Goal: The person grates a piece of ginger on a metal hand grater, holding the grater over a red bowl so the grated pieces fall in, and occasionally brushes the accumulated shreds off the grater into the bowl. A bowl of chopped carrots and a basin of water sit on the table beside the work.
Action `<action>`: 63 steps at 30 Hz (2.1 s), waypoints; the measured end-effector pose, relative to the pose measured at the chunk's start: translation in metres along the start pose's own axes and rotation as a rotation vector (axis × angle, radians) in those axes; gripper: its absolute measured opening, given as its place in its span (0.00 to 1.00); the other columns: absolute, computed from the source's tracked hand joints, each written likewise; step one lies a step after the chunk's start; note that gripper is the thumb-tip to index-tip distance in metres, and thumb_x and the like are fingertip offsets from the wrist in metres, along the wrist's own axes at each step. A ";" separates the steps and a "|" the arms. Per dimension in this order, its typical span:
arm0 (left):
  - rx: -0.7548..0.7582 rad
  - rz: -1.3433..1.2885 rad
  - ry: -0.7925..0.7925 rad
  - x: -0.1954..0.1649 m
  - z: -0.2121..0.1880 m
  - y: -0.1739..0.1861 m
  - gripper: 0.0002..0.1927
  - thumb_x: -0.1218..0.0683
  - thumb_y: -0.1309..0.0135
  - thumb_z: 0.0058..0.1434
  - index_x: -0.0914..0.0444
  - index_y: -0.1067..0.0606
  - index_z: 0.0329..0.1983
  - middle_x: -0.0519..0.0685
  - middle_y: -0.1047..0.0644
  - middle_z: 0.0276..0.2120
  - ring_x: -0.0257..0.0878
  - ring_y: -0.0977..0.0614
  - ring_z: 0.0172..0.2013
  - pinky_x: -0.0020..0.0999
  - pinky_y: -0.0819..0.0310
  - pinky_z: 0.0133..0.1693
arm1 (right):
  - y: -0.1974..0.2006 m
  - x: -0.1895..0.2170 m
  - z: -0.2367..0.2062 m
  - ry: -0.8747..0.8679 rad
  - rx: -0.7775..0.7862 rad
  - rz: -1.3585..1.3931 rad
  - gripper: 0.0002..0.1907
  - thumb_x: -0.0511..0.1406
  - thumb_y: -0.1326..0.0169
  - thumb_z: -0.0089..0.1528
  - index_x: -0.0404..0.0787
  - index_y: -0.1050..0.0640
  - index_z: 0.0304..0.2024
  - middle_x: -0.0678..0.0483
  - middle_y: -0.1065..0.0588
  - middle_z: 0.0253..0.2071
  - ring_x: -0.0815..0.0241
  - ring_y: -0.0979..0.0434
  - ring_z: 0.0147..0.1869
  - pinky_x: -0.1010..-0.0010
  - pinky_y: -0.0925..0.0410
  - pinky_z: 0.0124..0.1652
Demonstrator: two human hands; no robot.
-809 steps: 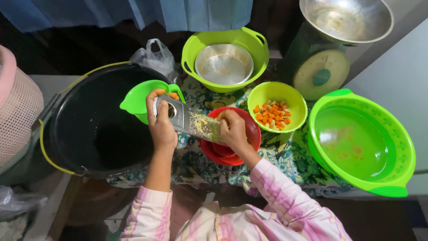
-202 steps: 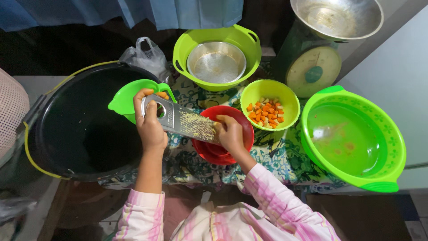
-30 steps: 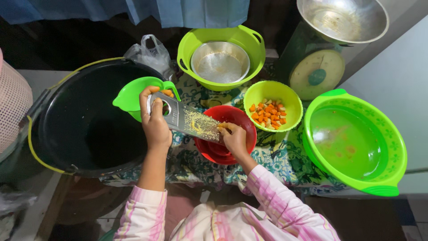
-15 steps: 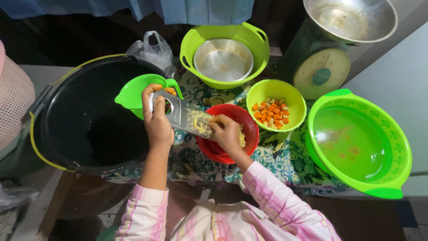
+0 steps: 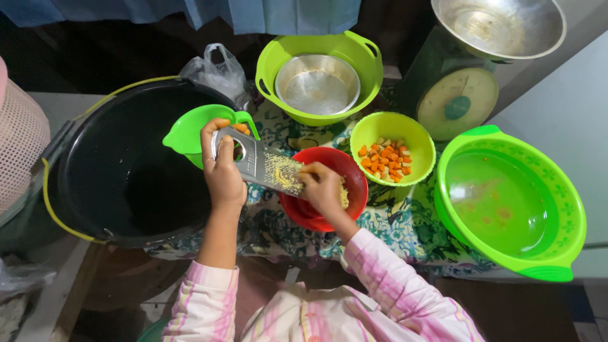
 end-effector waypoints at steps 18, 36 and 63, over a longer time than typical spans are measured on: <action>-0.003 0.000 0.009 0.002 0.000 -0.002 0.12 0.61 0.62 0.74 0.63 0.33 0.58 0.54 0.23 0.47 0.40 0.22 0.47 0.36 0.25 0.54 | 0.029 -0.015 0.004 -0.008 -0.059 -0.173 0.06 0.32 0.40 0.59 0.37 0.16 0.38 0.51 0.18 0.32 0.64 0.19 0.35 0.72 0.28 0.37; -0.006 0.047 -0.027 0.002 0.001 -0.001 0.13 0.62 0.61 0.74 0.63 0.33 0.59 0.54 0.23 0.47 0.39 0.22 0.48 0.35 0.27 0.55 | -0.001 0.009 0.011 0.264 0.032 -0.085 0.09 0.22 0.48 0.56 0.35 0.22 0.36 0.50 0.21 0.31 0.64 0.21 0.36 0.73 0.29 0.38; -0.014 0.027 -0.007 0.001 0.001 0.001 0.13 0.61 0.61 0.73 0.62 0.33 0.58 0.55 0.23 0.47 0.40 0.22 0.48 0.35 0.26 0.55 | -0.021 0.018 0.002 0.214 0.029 0.041 0.08 0.21 0.50 0.55 0.35 0.23 0.33 0.55 0.24 0.29 0.67 0.24 0.35 0.75 0.30 0.38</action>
Point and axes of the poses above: each hand's wrist, its own z-axis towards the middle knuckle, its own y-axis out of the back of the hand, x = y × z, the point moved 6 cm from there along z, towards the middle knuckle
